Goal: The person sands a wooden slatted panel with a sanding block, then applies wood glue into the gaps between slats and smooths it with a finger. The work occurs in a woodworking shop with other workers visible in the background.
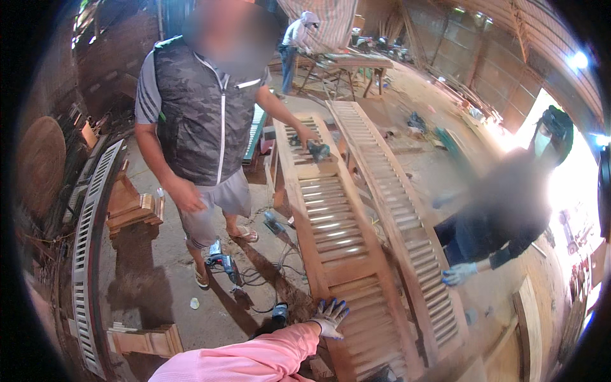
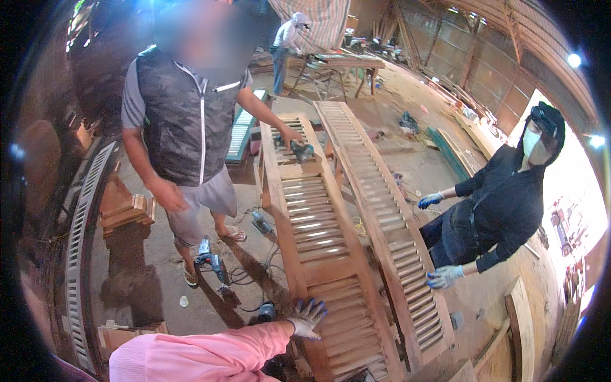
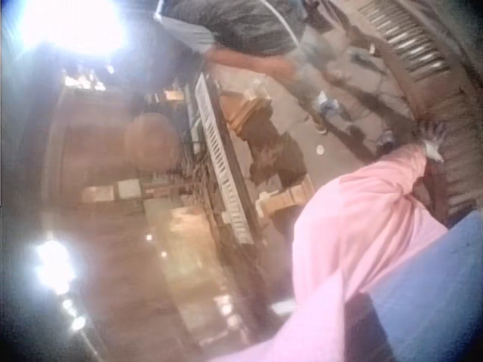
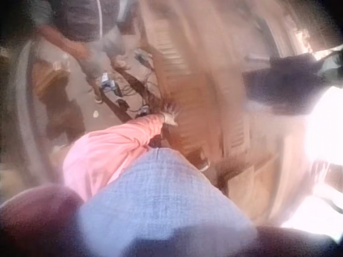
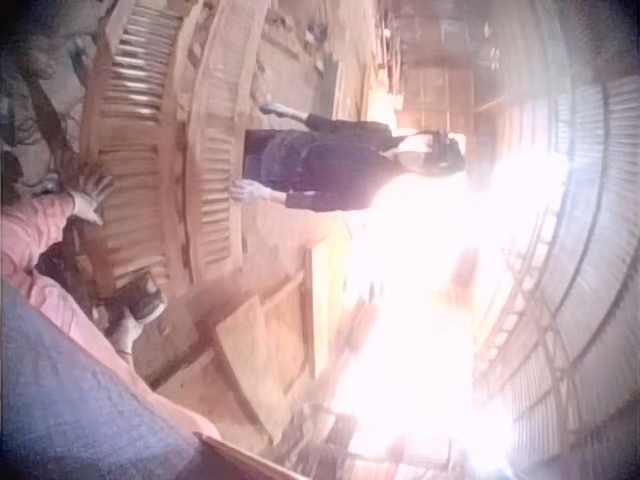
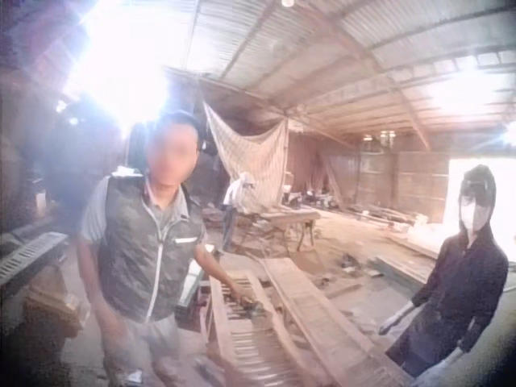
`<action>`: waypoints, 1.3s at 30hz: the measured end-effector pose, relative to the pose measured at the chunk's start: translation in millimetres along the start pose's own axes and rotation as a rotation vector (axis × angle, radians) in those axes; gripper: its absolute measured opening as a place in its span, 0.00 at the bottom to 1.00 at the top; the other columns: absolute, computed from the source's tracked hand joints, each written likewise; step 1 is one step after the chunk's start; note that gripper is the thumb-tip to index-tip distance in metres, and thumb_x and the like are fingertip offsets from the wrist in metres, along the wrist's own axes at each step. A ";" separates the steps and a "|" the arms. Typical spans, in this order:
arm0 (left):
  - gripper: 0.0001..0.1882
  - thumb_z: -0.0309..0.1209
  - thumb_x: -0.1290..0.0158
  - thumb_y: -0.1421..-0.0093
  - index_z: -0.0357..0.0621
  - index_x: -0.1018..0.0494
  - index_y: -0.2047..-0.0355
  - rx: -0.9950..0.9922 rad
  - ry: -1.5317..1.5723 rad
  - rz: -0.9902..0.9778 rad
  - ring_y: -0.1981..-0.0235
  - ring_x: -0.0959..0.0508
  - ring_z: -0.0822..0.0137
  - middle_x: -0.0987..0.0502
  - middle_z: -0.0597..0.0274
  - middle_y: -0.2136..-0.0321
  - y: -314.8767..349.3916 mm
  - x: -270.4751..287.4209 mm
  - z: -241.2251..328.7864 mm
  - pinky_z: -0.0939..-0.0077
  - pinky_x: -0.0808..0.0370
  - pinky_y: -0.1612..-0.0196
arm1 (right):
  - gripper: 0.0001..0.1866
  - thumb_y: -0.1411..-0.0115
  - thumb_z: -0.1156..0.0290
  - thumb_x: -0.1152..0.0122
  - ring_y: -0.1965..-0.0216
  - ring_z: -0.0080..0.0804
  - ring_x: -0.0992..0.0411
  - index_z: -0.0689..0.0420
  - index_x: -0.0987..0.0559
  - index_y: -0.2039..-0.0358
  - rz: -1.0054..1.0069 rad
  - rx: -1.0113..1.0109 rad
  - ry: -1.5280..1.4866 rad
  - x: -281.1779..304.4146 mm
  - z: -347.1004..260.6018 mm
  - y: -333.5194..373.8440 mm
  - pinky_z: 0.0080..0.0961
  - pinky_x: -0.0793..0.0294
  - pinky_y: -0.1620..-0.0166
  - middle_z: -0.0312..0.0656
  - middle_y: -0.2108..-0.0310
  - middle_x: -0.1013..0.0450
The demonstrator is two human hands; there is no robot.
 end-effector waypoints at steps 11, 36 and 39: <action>0.64 0.70 0.43 0.42 0.55 0.63 0.19 -0.031 -0.024 0.022 0.19 0.70 0.42 0.69 0.55 0.18 -17.3 11.8 21.9 0.28 0.70 0.24 | 0.18 0.43 0.72 0.32 0.67 0.33 0.24 0.68 0.21 0.54 0.150 0.015 -0.138 16.0 -78.7 -28.9 0.34 0.21 0.64 0.42 0.63 0.23; 0.62 0.63 0.36 0.45 0.58 0.56 0.19 -0.068 0.090 0.124 0.19 0.64 0.42 0.62 0.54 0.19 -9.5 26.7 9.4 0.27 0.64 0.24 | 0.05 0.37 0.75 0.33 0.79 0.33 0.28 0.58 0.21 0.69 -0.030 -0.116 -0.066 -12.0 -13.0 -59.0 0.31 0.28 0.76 0.39 0.76 0.26; 0.61 0.65 0.38 0.43 0.58 0.58 0.19 -0.039 0.056 0.099 0.19 0.64 0.43 0.63 0.55 0.18 -6.3 33.4 10.4 0.27 0.65 0.24 | 0.04 0.37 0.75 0.34 0.79 0.34 0.28 0.58 0.21 0.68 -0.065 -0.077 -0.055 -31.8 -34.4 -59.7 0.32 0.28 0.76 0.39 0.77 0.26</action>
Point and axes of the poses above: each hand's wrist, its own y-axis away from the middle knuckle, its own x-axis out of the back of the hand, z = x × y, the point moved 7 cm from there along -y, towards the middle knuckle
